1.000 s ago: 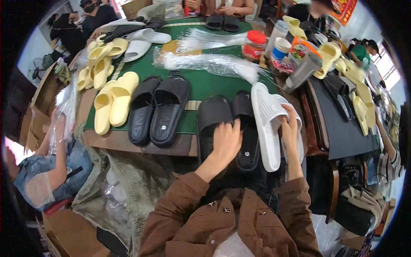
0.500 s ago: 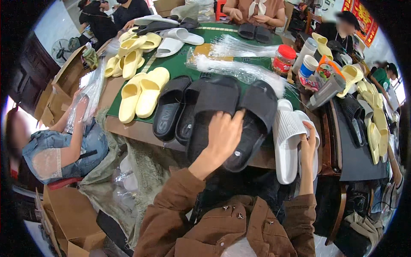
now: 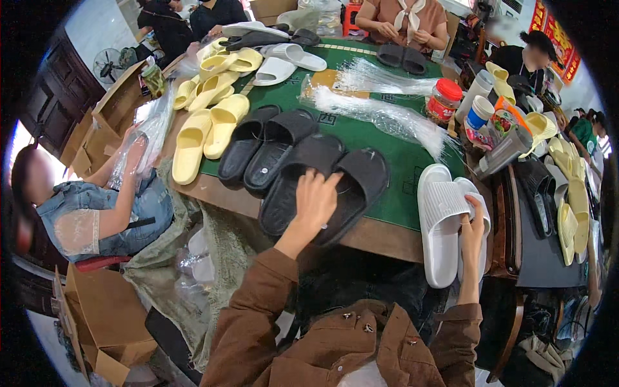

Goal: The person assembles slipper sandals by hand, inserting small white plastic ties through the straps of various colored slippers. They handle pink, white, yellow, and black slippers, picking them up, threading the ties, and placing them back on the table.

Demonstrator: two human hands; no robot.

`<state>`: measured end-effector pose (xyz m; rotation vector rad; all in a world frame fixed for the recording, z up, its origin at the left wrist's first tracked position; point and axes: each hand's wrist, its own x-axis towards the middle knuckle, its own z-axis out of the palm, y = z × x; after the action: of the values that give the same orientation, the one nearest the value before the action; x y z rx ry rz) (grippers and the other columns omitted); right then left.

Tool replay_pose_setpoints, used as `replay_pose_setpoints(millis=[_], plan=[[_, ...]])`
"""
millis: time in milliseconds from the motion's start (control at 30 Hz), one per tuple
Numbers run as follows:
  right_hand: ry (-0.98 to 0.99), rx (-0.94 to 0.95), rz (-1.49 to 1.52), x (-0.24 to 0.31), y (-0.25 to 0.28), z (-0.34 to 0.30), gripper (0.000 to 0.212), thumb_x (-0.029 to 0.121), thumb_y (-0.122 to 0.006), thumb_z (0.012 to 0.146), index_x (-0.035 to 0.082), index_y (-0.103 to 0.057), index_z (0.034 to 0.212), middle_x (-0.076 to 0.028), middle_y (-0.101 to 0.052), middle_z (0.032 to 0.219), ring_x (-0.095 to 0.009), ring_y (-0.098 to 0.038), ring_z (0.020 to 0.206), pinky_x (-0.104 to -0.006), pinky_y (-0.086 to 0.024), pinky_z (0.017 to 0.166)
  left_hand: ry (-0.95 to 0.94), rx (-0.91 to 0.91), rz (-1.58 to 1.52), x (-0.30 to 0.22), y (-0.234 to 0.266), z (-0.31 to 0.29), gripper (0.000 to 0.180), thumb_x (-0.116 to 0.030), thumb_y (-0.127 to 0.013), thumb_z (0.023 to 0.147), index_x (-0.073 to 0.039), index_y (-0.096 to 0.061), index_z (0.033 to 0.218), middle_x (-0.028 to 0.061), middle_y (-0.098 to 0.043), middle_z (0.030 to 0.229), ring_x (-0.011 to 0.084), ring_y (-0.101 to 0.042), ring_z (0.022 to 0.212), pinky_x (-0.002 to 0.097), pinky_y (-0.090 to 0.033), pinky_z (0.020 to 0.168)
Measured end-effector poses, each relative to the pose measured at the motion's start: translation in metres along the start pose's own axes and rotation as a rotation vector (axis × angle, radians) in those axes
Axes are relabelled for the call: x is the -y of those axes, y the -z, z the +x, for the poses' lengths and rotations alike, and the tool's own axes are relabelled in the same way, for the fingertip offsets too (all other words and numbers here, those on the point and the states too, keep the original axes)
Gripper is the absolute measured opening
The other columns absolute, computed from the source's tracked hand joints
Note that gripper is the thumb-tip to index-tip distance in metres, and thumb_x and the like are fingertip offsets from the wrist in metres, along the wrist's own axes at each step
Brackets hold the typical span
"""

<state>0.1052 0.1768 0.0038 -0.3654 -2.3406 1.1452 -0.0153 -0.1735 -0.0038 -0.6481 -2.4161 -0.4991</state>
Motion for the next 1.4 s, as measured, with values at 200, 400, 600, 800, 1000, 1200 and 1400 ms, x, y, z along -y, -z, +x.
replay_pose_setpoints(millis=[200,400,600,800,1000,1200,1400], plan=[[-0.015,0.011,-0.049,0.01,0.001,-0.001,0.036,-0.001,-0.05,0.087,0.004,-0.049,0.123,-0.013,-0.057,0.121,-0.024,-0.053,0.115,-0.0301,-0.036,0.096,0.071,-0.033,0.061,0.038,0.012,-0.004,0.03,-0.004,-0.061,0.073,-0.012,-0.07,0.101,0.0151,-0.062,0.079,0.0332,-0.054,0.084,0.0428,-0.044,0.073],[0.052,-0.016,0.006,0.029,-0.025,-0.006,0.039,-0.001,-0.051,0.084,0.005,-0.05,0.123,-0.012,-0.059,0.114,-0.022,-0.056,0.105,-0.0297,-0.039,0.092,-0.015,-0.136,0.026,0.014,0.057,0.002,0.025,-0.005,-0.063,0.071,-0.012,-0.07,0.094,0.0143,-0.058,0.072,0.0333,-0.054,0.083,0.0416,-0.044,0.074],[0.028,0.0,0.023,0.059,-0.077,-0.015,0.044,0.001,-0.054,0.077,0.01,-0.055,0.12,-0.011,-0.063,0.083,-0.015,-0.049,0.053,-0.0309,-0.042,0.056,0.074,-0.274,0.252,0.075,0.098,0.065,0.022,-0.008,-0.057,0.078,-0.013,-0.068,0.097,0.0178,-0.057,0.071,0.0366,-0.054,0.079,0.0457,-0.043,0.075],[0.034,-0.005,0.136,0.073,-0.091,-0.013,0.036,0.003,-0.057,0.081,0.009,-0.057,0.117,-0.007,-0.062,0.081,-0.012,-0.045,0.056,-0.0278,-0.039,0.055,0.398,-0.246,0.505,0.21,0.069,0.084,0.028,-0.011,-0.061,0.079,-0.019,-0.069,0.104,0.0149,-0.058,0.097,0.0341,-0.054,0.095,0.044,-0.046,0.081],[-0.029,0.077,0.165,0.072,-0.097,-0.012,0.038,0.006,-0.057,0.08,0.01,-0.057,0.118,-0.007,-0.06,0.087,-0.011,-0.047,0.056,-0.028,-0.042,0.057,0.513,-0.129,0.002,0.313,0.047,0.042,0.043,-0.007,-0.049,0.08,-0.014,-0.064,0.12,0.0307,-0.057,0.101,0.0423,-0.054,0.103,0.0421,-0.043,0.092],[-0.061,0.233,0.293,0.075,-0.102,-0.002,0.066,0.003,-0.055,0.079,0.018,-0.037,0.14,-0.006,-0.059,0.087,-0.012,-0.047,0.061,-0.0283,-0.043,0.061,0.262,-0.495,0.21,0.177,0.062,0.066,0.045,-0.006,-0.054,0.074,-0.007,-0.058,0.119,0.0297,-0.045,0.127,0.0428,-0.041,0.121,0.0489,-0.03,0.105],[-0.003,0.354,0.437,0.066,-0.077,-0.005,0.09,-0.003,-0.051,0.076,0.022,-0.01,0.151,-0.013,-0.054,0.094,-0.014,-0.046,0.062,-0.0278,-0.043,0.062,-0.026,0.044,-0.546,-0.012,0.022,0.064,0.028,-0.01,-0.057,0.087,-0.006,-0.06,0.115,0.0189,-0.043,0.136,0.0349,-0.034,0.132,0.0423,-0.027,0.109]])
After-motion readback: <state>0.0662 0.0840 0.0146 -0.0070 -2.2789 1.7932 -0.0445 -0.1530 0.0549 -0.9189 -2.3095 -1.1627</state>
